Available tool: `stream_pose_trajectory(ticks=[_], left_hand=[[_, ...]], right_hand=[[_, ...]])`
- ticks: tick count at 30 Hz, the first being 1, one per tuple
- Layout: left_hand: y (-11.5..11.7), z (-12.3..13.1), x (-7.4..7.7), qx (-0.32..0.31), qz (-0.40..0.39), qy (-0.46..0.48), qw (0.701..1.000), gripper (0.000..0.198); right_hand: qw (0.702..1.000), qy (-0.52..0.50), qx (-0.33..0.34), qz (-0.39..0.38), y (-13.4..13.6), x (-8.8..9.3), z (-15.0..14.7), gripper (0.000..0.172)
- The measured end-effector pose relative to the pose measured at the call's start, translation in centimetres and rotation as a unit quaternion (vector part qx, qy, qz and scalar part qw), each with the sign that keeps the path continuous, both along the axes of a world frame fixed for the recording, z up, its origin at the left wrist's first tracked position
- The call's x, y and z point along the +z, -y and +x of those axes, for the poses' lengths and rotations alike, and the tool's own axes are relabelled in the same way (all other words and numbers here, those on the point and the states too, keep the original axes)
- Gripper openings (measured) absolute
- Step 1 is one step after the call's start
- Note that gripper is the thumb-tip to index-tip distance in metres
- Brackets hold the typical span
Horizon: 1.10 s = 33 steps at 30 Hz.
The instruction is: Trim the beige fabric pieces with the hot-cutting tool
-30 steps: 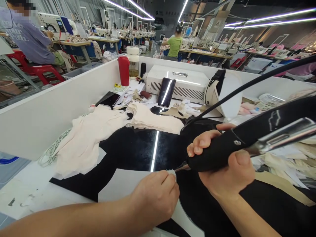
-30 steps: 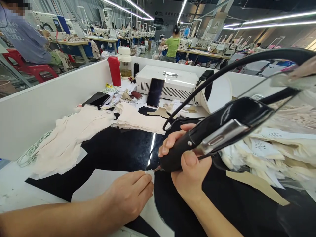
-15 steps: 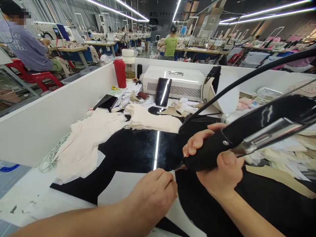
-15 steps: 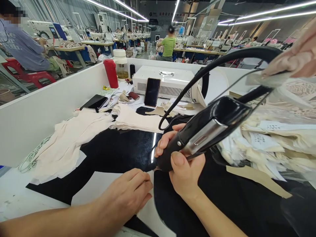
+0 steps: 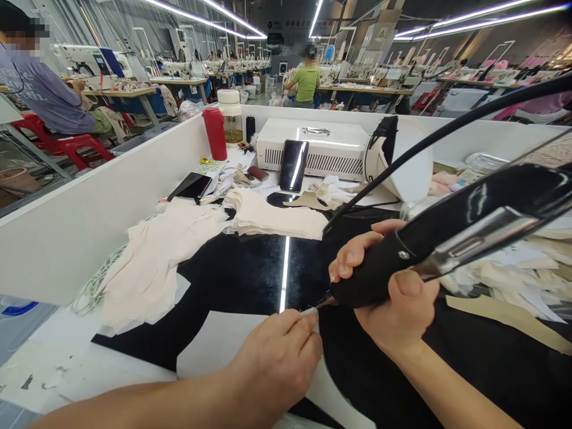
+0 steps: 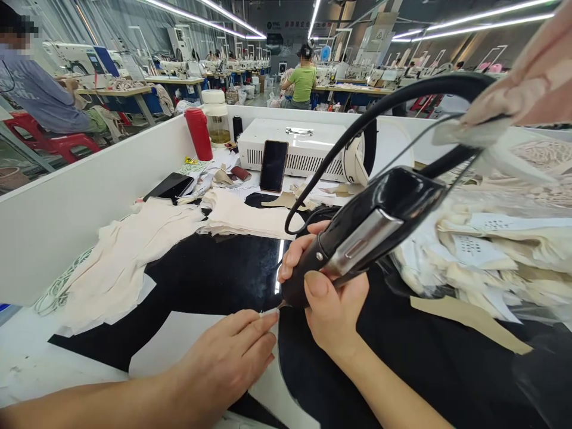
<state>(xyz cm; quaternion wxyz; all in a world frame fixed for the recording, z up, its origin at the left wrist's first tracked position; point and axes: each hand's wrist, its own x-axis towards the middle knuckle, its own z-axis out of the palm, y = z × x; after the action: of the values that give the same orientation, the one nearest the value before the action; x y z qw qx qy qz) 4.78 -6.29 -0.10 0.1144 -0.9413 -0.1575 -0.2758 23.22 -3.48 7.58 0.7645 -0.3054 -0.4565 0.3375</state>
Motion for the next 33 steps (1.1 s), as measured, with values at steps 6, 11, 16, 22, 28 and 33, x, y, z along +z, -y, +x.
stream_pose_trajectory(ticks=[6,11,16,22,28,33], left_hand=[[0.35,-0.35,0.21,0.007,0.010,-0.008,1.000,0.028],[0.36,-0.33,0.13,0.011,0.006,0.006,1.000,0.028],[0.36,-0.38,-0.14,0.011,0.024,-0.010,1.000,0.029],[0.51,-0.12,0.11,0.016,0.025,-0.002,1.000,0.027],[0.63,0.10,0.34,0.018,0.033,0.022,0.999,0.031],[0.73,0.21,0.00,0.024,0.026,0.058,0.998,0.033]], right_hand=[[1.000,-0.022,0.001,0.002,-0.06,-0.04,-0.05,0.053],[1.000,-0.021,-0.007,0.000,-0.07,-0.01,0.04,0.053],[1.000,-0.018,-0.005,0.006,0.14,0.45,0.15,0.052],[0.999,-0.035,0.006,0.007,0.40,0.36,-0.22,0.050],[1.000,-0.028,0.012,0.004,0.54,0.27,-0.26,0.041],[0.999,-0.035,0.006,0.008,0.39,0.52,-0.32,0.041]])
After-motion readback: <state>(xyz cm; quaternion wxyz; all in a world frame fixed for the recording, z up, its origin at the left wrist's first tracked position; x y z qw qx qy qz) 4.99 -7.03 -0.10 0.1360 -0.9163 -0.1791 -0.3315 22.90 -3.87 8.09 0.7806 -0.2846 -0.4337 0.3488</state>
